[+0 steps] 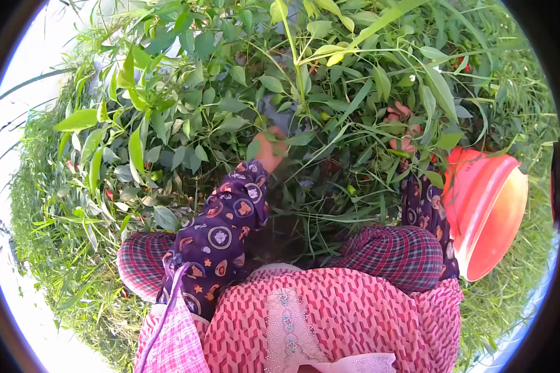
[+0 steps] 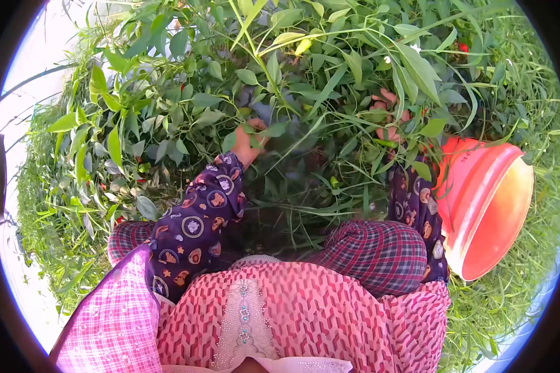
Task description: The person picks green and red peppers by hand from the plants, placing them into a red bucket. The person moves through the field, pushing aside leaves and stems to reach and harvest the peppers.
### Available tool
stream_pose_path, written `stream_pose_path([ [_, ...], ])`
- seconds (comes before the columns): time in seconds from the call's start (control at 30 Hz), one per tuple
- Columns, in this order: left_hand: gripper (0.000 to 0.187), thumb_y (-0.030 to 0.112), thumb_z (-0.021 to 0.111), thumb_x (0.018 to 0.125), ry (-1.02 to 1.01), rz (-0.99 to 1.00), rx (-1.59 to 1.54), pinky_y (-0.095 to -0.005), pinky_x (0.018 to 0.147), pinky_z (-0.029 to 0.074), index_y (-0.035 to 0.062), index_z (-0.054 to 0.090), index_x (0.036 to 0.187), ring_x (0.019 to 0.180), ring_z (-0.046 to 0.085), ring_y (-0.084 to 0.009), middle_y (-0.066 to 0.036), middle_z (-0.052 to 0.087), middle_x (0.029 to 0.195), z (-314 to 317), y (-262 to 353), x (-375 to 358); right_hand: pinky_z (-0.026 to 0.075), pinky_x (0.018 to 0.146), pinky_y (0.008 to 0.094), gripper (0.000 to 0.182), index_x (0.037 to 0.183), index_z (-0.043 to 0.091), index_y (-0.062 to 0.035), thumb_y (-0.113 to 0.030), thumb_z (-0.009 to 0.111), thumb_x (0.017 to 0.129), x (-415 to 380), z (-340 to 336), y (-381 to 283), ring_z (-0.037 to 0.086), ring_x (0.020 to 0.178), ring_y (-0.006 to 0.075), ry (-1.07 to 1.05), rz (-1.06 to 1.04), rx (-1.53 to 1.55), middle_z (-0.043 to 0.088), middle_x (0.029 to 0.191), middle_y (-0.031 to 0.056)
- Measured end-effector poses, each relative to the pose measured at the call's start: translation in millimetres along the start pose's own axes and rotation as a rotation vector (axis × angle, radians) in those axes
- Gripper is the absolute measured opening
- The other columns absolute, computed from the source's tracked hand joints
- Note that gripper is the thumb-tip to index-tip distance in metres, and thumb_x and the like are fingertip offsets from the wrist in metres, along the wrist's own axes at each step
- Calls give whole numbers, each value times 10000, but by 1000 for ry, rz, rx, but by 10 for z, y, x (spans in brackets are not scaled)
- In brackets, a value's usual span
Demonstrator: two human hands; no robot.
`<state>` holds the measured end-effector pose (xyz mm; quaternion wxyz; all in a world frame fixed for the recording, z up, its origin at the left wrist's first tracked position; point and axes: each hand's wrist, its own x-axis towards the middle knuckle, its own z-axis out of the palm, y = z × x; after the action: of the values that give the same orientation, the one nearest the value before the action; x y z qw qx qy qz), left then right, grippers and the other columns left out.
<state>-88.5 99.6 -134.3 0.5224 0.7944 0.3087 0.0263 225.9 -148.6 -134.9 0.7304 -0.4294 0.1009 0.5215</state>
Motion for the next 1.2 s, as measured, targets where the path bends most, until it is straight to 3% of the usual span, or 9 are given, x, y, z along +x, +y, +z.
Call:
stream_pose_path([
  [0.07, 170, 119, 695, 776, -107, -285, -416, -328, 593, 470, 28, 584, 867, 643, 583, -166, -109, 620, 794, 6, 8, 13, 491, 617, 377, 295, 906, 611, 22, -271, 637, 876, -37, 99, -25, 569, 612, 225, 28, 106, 42, 561, 607, 74],
  [0.27, 243, 190, 633, 835, 336, 176, 578, -395, 610, 480, 42, 609, 1026, 650, 605, -269, -107, 628, 789, -414, 906, 136, 512, 622, 393, 329, 1021, 615, 9, -252, 690, 836, 110, -237, -56, 600, 686, 248, -12, 104, 31, 640, 832, 119],
  [0.4, 186, 204, 682, 852, -41, -394, -692, -244, 459, 422, 106, 617, 997, 632, 580, -79, 18, 620, 783, -951, 1158, 263, 542, 667, 425, 315, 1125, 593, -23, -210, 635, 875, 166, -371, 34, 612, 739, 263, -199, 42, 234, 641, 933, 137],
  [0.6, 136, 112, 605, 857, -132, -220, -1696, -221, 471, 413, 134, 525, 964, 764, 572, -145, -6, 572, 843, -860, 604, 162, 541, 750, 458, 413, 1246, 540, -45, -225, 617, 882, 177, -568, 168, 602, 830, 252, -407, -146, 230, 607, 1091, 139],
  [0.73, 164, 108, 570, 861, -251, -170, -1534, -223, 417, 402, 86, 521, 1015, 748, 586, -165, -40, 580, 859, -424, 1908, 62, 529, 758, 409, 375, 1164, 592, -53, -239, 661, 846, -176, 95, 58, 580, 848, 229, -153, -440, -175, 646, 978, 109],
  [0.87, 381, 228, 610, 844, -584, -120, -1474, -288, 375, 447, -12, 487, 1113, 551, 607, -180, -128, 605, 830, 337, 3467, -231, 549, 710, 381, 435, 1231, 508, -57, -212, 660, 853, 33, -188, -20, 632, 832, 229, -88, 82, -26, 603, 1104, 133],
  [0.93, 903, 447, 610, 814, -717, 7, -1012, -485, 1027, 384, -37, 166, 1435, 1294, 390, -392, -348, 274, 1413, 649, 4144, -409, 528, 560, 386, 228, 976, 613, -53, -189, 708, 820, 9, 0, 24, 585, 575, 183, 46, 47, 93, 647, 827, 90],
  [1.0, 969, 440, 646, 782, -730, -28, -973, -472, 1154, 145, -31, 126, 1451, 1416, 123, -414, -367, 125, 1470, 673, 4216, -490, 435, 552, 316, 211, 834, 636, -22, -229, 637, 875, -63, 191, 52, 517, 533, 174, 250, -26, 50, 469, 498, 11],
  [1.2, 91, 103, 646, 837, 83, 492, -352, -313, 644, 469, 13, 642, 826, 700, 578, -160, -65, 618, 745, 337, 2268, -319, 538, 651, 374, 191, 901, 646, -12, -199, 651, 861, -353, 429, -73, 620, 653, 227, -13, -93, -167, 605, 680, 92],
])
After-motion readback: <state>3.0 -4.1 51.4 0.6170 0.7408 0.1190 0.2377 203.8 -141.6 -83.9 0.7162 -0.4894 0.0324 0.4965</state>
